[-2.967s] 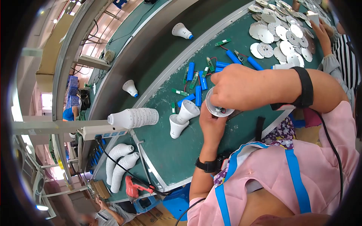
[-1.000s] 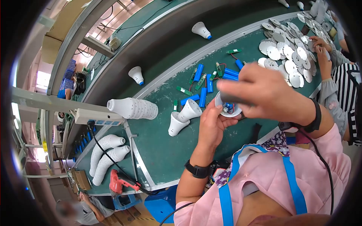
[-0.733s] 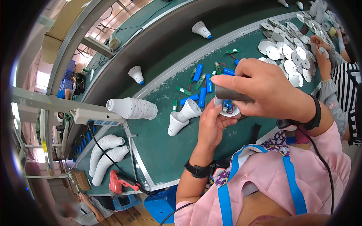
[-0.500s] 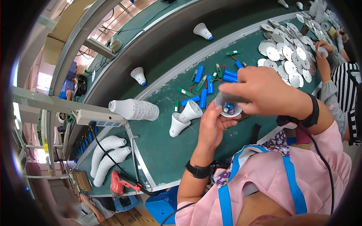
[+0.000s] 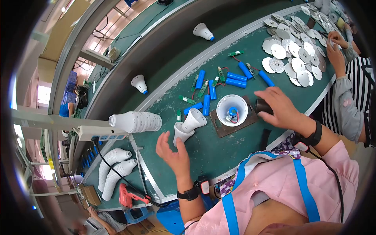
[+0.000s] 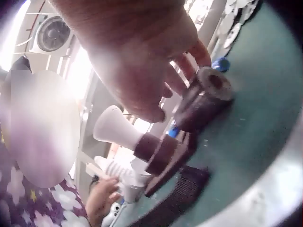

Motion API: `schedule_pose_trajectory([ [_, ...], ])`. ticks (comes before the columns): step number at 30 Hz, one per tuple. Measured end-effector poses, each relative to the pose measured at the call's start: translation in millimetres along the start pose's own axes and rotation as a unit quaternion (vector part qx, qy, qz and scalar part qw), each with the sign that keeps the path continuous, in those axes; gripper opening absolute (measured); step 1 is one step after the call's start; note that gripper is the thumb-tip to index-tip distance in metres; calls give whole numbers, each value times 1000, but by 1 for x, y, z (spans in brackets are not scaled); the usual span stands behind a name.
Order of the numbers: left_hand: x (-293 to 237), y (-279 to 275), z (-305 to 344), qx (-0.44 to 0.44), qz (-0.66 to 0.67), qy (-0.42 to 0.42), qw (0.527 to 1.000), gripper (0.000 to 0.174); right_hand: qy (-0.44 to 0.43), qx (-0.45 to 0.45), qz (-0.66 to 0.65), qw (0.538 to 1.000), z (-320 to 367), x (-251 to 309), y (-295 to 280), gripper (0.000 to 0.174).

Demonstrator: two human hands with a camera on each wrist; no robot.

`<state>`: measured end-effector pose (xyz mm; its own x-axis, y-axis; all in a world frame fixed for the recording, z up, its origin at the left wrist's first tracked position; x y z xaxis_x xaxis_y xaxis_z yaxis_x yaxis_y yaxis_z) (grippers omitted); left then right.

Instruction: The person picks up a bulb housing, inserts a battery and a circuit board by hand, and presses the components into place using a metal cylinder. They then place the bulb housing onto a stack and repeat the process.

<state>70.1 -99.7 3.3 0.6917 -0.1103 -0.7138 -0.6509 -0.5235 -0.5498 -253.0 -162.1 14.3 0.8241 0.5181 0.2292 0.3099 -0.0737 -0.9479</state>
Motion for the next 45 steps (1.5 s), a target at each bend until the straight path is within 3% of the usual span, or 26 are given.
schedule_pose_trajectory([
  [1, 2, 2, 2, 2, -85, 54, 995, 37, -16, -27, -69, 997, -8, 10, -11, 68],
  [2, 7, 4, 5, 4, -81, 58, 995, 37, -32, -54, -137, 989, -17, 23, -22, 73],
  [5, 19, 11, 10, 35, -8, -4, 999, 45, -147, -91, -141, 975, -40, 59, -21, 80],
  [7, 25, 16, 11, 73, 35, -71, 994, 50, -135, -100, -167, 972, -45, 57, -5, 80],
  [9, 24, 15, 9, 77, 43, -70, 994, 51, -120, -141, -166, 969, -45, 51, -6, 77],
  [12, 22, 13, 10, 84, 40, -87, 992, 53, 54, -220, -178, 958, -35, -5, -23, 71],
  [15, 25, 14, 8, 100, 22, -91, 991, 52, 224, -179, -160, 945, -33, -74, -30, 64],
  [18, 27, 13, 7, 117, 14, -95, 988, 50, 300, -140, -21, 943, -29, -139, -31, 65],
  [20, 27, 12, 7, 128, 10, -101, 987, 49, 293, -114, 163, 935, -31, -162, -27, 59],
  [21, 26, 12, 7, 130, 8, -96, 987, 49, 292, -114, 162, 936, -36, -156, -30, 59],
  [22, 26, 11, 8, 132, 4, -91, 987, 48, 189, -184, 312, 913, -48, -129, -43, 52],
  [23, 26, 10, 8, 131, 2, -92, 987, 48, 81, -248, 449, 855, -55, -104, -48, 46],
  [24, 27, 9, 9, 134, 6, -90, 987, 48, 81, -247, 447, 856, -62, -102, -41, 46],
  [25, 27, 9, 9, 136, 11, -88, 987, 47, -28, -183, 343, 921, -73, -99, -19, 40],
  [26, 26, 8, 10, 136, 9, -88, 987, 47, -137, -114, 228, 957, -80, -93, 1, 34],
  [30, 22, -2, 13, 124, 47, -105, 986, 46, -153, -61, 194, 967, -101, -89, 32, 26],
  [32, 28, -8, 19, 114, 66, -119, 984, 47, -169, 16, 202, 965, -104, -97, 39, 28],
  [36, 42, -20, 32, 47, 215, -167, 961, 43, -172, 67, 209, 960, -94, -107, 29, 25],
  [39, 43, -28, 35, 26, 321, -242, 915, 42, -124, 54, 146, 980, -76, -112, 20, 17],
  [40, 45, -31, 38, 12, 356, -283, 890, 40, -9, -11, 11, 1000, -67, -117, 11, 11],
  [41, 42, -33, 40, 7, 354, -285, 890, 40, 103, -73, -125, 984, -57, -123, 6, 10],
  [42, 39, -34, 40, -18, 415, -281, 865, 42, 96, -69, -130, 984, -53, -115, 8, 10],
  [43, 35, -36, 40, -45, 470, -274, 838, 45, 146, -153, -341, 916, -46, -115, 6, 10],
  [44, 30, -38, 40, -54, 461, -276, 842, 45, 193, -223, -533, 793, -38, -113, 9, 11],
  [45, 20, -35, 39, -41, 494, -259, 829, 46, 157, -232, -574, 770, -34, -98, 1, 11],
])
Point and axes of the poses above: each hand's wrist, its own z-axis away from the middle knuckle, its own y-axis out of the palm, x = y × z, the point moved 5 cm from there along -z, towards the middle knuckle, and after that the axes turned 15 degrees about z, right-handed, at the moved point
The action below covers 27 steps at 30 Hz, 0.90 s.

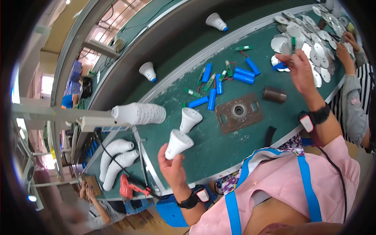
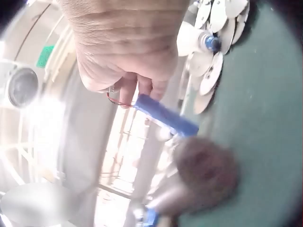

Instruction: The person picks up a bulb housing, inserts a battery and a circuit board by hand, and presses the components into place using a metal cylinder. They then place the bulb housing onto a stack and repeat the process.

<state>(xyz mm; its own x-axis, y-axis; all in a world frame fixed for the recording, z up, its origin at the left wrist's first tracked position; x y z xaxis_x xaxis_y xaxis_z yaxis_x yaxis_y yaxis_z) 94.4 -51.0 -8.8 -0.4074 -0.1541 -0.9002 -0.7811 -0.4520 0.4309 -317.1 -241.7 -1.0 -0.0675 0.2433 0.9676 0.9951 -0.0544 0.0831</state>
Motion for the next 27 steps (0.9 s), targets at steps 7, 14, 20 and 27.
schedule_pose_trajectory([
  [7, 24, 65, 10, 142, 64, -26, 988, 43, 162, 261, 14, 952, 68, 51, 84, 9],
  [14, 34, 99, 25, 213, 13, -68, 975, 42, 270, 510, 155, 802, 107, 30, 130, 16],
  [20, 44, 101, 32, 237, -16, -62, 969, 38, 303, 480, 128, 813, 110, 37, 136, 25],
  [27, 42, 103, 34, 239, -40, -79, 967, 38, 327, 440, 59, 834, 118, 35, 134, 20],
])
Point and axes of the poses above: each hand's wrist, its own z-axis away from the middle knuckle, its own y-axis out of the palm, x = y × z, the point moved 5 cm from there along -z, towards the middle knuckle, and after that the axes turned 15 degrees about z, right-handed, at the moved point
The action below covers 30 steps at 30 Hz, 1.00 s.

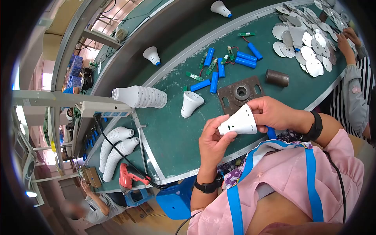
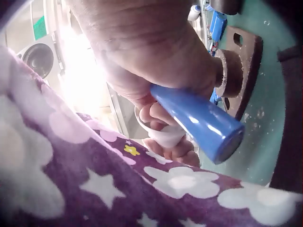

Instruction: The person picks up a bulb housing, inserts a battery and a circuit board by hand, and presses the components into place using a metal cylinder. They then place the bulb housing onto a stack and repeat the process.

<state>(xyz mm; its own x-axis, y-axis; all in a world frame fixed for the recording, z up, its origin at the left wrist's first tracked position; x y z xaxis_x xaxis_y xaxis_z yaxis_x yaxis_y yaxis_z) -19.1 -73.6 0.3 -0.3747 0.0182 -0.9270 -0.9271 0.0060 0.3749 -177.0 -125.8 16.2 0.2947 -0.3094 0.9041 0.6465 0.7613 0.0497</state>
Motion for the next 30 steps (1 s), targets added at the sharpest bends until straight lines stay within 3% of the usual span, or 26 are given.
schedule_pose_trajectory([
  [7, 0, 3, -1, -6, -1, 1, 1000, 37, 3, -8, -40, 999, 1, -5, 2, 19],
  [13, 1, 4, -3, 1, -17, 19, 1000, 38, -19, -57, 17, 998, -1, 1, 2, 16],
  [22, 1, 3, -6, 2, 12, -18, 1000, 41, 21, -16, -132, 991, -5, -19, 0, 18],
  [30, -2, 5, -9, 12, -9, -5, 1000, 39, -1, -38, -10, 999, -3, -8, -3, 20],
])
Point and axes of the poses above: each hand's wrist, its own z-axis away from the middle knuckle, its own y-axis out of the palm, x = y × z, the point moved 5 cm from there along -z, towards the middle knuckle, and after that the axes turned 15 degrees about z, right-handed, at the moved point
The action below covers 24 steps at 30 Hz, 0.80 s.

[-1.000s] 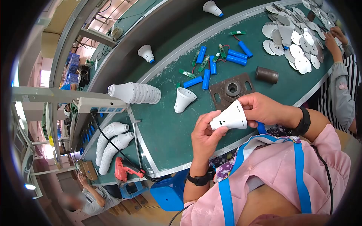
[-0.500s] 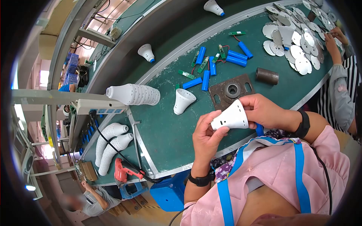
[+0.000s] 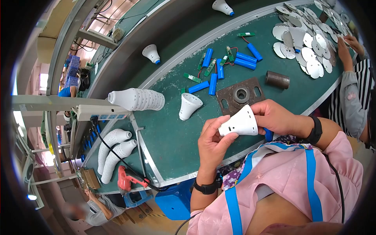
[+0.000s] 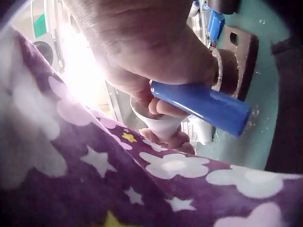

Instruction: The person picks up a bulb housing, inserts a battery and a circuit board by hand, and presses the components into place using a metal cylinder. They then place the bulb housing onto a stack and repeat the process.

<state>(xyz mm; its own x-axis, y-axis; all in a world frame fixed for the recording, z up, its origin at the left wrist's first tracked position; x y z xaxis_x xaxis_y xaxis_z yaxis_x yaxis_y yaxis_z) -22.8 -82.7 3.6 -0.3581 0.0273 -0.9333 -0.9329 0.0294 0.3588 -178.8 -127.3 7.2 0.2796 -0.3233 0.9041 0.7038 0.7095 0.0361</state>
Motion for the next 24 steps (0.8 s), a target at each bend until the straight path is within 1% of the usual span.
schedule_pose_trajectory([
  [1, -2, 1, -1, -2, -21, 25, 999, 38, 0, 0, 0, 1000, 0, 2, 0, 20],
  [4, 0, -2, 1, -4, -10, -1, 1000, 41, 9, -12, 20, 1000, 0, 3, 0, 20],
  [7, 1, -1, 1, -10, -23, 6, 1000, 41, 25, -29, 7, 999, 0, 2, 0, 19],
  [10, 1, -1, 0, -12, -25, 10, 1000, 41, 13, -30, -4, 999, 0, 1, 0, 20],
  [11, 0, -1, 0, -12, -26, 10, 1000, 41, -3, -27, -20, 999, -1, -2, 0, 20],
  [13, 0, -1, -1, -3, 3, -31, 1000, 41, -20, -23, -35, 999, -1, -5, 0, 20],
  [14, 0, 0, -2, -3, 3, -30, 1000, 41, -16, -21, -39, 999, -1, -6, 0, 21],
  [16, -2, 2, -2, 1, -16, -2, 1000, 39, -12, -22, -45, 999, -1, -7, 0, 21],
  [19, -2, 1, -2, 3, 15, -27, 1000, 41, -33, -23, -44, 998, 1, -3, 0, 21],
  [21, -2, 1, -3, 10, 13, -23, 1000, 41, -50, -27, -25, 998, 1, -1, 0, 21],
  [24, -3, 1, -4, 16, -3, -8, 1000, 41, -38, -31, -34, 998, 2, -2, -1, 21],
])
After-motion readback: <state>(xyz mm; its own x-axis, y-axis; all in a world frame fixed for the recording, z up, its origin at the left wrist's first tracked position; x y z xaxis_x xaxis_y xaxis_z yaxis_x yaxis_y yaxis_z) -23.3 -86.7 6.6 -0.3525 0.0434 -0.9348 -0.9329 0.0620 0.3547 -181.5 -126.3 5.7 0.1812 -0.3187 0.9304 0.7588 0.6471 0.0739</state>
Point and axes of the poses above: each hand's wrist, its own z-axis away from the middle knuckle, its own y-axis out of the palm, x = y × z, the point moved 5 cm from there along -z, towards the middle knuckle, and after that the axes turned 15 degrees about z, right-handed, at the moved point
